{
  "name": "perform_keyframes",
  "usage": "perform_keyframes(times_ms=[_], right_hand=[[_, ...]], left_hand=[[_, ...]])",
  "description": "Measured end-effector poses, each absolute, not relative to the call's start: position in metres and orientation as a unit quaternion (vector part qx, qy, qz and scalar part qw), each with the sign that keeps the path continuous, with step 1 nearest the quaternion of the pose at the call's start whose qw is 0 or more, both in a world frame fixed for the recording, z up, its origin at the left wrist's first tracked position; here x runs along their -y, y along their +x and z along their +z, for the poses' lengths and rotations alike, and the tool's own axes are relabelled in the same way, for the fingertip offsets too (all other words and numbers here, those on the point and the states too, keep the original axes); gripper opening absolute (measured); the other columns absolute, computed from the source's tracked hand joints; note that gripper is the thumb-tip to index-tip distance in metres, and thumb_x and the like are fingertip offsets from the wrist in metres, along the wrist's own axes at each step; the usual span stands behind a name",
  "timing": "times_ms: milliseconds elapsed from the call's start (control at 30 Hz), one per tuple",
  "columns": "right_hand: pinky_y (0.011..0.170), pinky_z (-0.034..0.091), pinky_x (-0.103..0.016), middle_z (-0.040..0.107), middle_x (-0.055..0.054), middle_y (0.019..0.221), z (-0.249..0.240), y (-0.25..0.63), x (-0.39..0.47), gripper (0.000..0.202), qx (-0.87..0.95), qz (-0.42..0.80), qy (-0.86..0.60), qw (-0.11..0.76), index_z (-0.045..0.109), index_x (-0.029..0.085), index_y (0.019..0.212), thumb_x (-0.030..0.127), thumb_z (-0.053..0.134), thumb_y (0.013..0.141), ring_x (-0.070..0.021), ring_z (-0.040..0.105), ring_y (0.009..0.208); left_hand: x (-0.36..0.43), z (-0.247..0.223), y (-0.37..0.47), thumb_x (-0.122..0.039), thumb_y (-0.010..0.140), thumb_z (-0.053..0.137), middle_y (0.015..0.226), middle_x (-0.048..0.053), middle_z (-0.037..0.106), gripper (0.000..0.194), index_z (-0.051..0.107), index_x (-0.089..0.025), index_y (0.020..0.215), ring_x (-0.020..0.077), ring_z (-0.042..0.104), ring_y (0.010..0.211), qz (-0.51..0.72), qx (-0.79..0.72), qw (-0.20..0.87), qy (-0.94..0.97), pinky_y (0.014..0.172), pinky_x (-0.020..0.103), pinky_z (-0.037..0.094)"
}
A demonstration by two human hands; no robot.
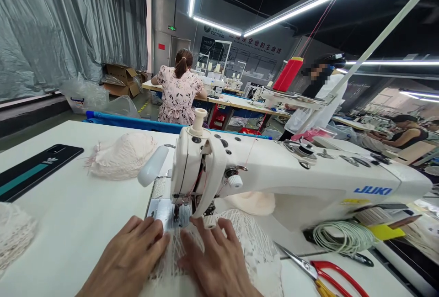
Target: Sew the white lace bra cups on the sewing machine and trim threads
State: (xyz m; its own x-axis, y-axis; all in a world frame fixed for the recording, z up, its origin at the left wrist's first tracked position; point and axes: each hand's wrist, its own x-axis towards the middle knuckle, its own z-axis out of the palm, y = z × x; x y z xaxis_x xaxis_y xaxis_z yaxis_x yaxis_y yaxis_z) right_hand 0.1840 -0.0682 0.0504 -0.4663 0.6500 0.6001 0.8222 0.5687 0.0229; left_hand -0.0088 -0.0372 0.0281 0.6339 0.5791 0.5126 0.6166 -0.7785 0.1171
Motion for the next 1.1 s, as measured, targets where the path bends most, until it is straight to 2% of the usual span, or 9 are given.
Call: perform_keyframes(times_ms=[200, 367, 433, 533, 700, 833, 900, 1000, 1100], right_hand=[[0.061, 0.035, -0.033, 0.064, -0.003, 0.068, 0.031, 0.172, 0.068, 0.050, 0.853, -0.161, -0.358, 0.343, 0.058, 0.017, 0.072, 0.036, 0.023, 0.102, -0.0141, 0.052, 0.056], [0.074, 0.038, -0.037, 0.069, -0.008, 0.094, 0.028, 0.186, 0.058, 0.029, 0.863, -0.130, -0.401, 0.278, 0.062, 0.015, 0.097, 0.041, 0.048, 0.094, -0.0194, 0.059, 0.074], [0.077, 0.038, -0.039, 0.068, -0.010, 0.101, 0.030, 0.190, 0.053, 0.031, 0.861, -0.127, -0.410, 0.272, 0.060, 0.015, 0.104, 0.042, 0.055, 0.090, -0.0219, 0.060, 0.081], [0.082, 0.037, -0.042, 0.068, -0.011, 0.104, 0.033, 0.193, 0.046, 0.033, 0.860, -0.124, -0.413, 0.274, 0.057, 0.014, 0.111, 0.040, 0.055, 0.090, -0.0244, 0.060, 0.089], [0.091, 0.032, -0.046, 0.066, -0.014, 0.112, 0.042, 0.196, 0.047, 0.038, 0.873, -0.123, -0.398, 0.252, 0.052, 0.013, 0.119, 0.041, 0.048, 0.094, -0.0260, 0.058, 0.100], [0.090, 0.034, -0.044, 0.067, -0.010, 0.100, 0.044, 0.195, 0.057, 0.042, 0.893, -0.078, -0.373, 0.239, 0.058, 0.015, 0.102, 0.053, 0.043, 0.094, -0.0228, 0.059, 0.089], [0.086, 0.035, -0.040, 0.066, -0.006, 0.086, 0.042, 0.193, 0.062, 0.047, 0.896, -0.066, -0.348, 0.266, 0.059, 0.016, 0.088, 0.056, 0.035, 0.096, -0.0191, 0.059, 0.080], [0.078, 0.037, -0.036, 0.063, -0.005, 0.075, 0.040, 0.188, 0.068, 0.046, 0.896, -0.092, -0.327, 0.287, 0.056, 0.015, 0.078, 0.041, 0.026, 0.101, -0.0170, 0.057, 0.071], [0.072, 0.037, -0.033, 0.060, -0.004, 0.068, 0.044, 0.186, 0.069, 0.039, 0.892, -0.095, -0.330, 0.293, 0.054, 0.014, 0.074, 0.017, 0.025, 0.100, -0.0146, 0.054, 0.063]], left_hand=[[0.034, 0.026, -0.009, 0.004, 0.081, 0.038, 0.082, 0.001, 0.055, 0.032, 0.058, -0.019, 0.088, 0.0174, 0.052, 0.074, -0.263, 0.333, 0.037, -0.905, 0.068, 0.034, 0.029], [0.017, 0.037, -0.006, 0.005, 0.083, 0.036, 0.080, -0.001, 0.054, 0.032, 0.053, -0.020, 0.073, 0.0154, 0.050, 0.072, -0.274, 0.353, -0.017, -0.895, 0.067, 0.032, 0.030], [0.007, 0.041, -0.004, -0.001, 0.088, 0.037, 0.080, -0.001, 0.055, 0.030, 0.052, -0.020, 0.069, 0.0160, 0.051, 0.077, -0.282, 0.353, -0.029, -0.891, 0.069, 0.031, 0.031], [-0.007, 0.043, -0.001, -0.006, 0.087, 0.040, 0.077, -0.002, 0.054, 0.027, 0.052, -0.020, 0.067, 0.0164, 0.051, 0.079, -0.274, 0.355, -0.024, -0.893, 0.072, 0.030, 0.035], [-0.018, 0.039, -0.002, -0.007, 0.086, 0.038, 0.068, -0.003, 0.051, 0.030, 0.046, -0.020, 0.060, 0.0136, 0.042, 0.059, -0.270, 0.385, 0.000, -0.883, 0.066, 0.029, 0.034], [0.002, 0.042, -0.008, -0.008, 0.092, 0.037, 0.082, -0.003, 0.059, 0.029, 0.055, -0.022, 0.074, 0.0159, 0.053, 0.084, -0.288, 0.318, -0.042, -0.902, 0.083, 0.033, 0.033], [0.018, 0.044, -0.010, -0.022, 0.096, 0.043, 0.085, -0.003, 0.060, 0.022, 0.055, -0.022, 0.078, 0.0153, 0.054, 0.088, -0.296, 0.253, -0.108, -0.915, 0.089, 0.034, 0.031], [0.035, 0.043, -0.014, -0.040, 0.090, 0.055, 0.083, -0.004, 0.059, 0.020, 0.055, -0.022, 0.081, 0.0155, 0.054, 0.081, -0.280, 0.241, -0.156, -0.916, 0.087, 0.033, 0.034], [0.038, 0.035, -0.016, -0.019, 0.096, 0.040, 0.077, -0.002, 0.055, 0.022, 0.055, -0.021, 0.080, 0.0150, 0.051, 0.074, -0.306, 0.251, -0.121, -0.910, 0.078, 0.032, 0.035]])
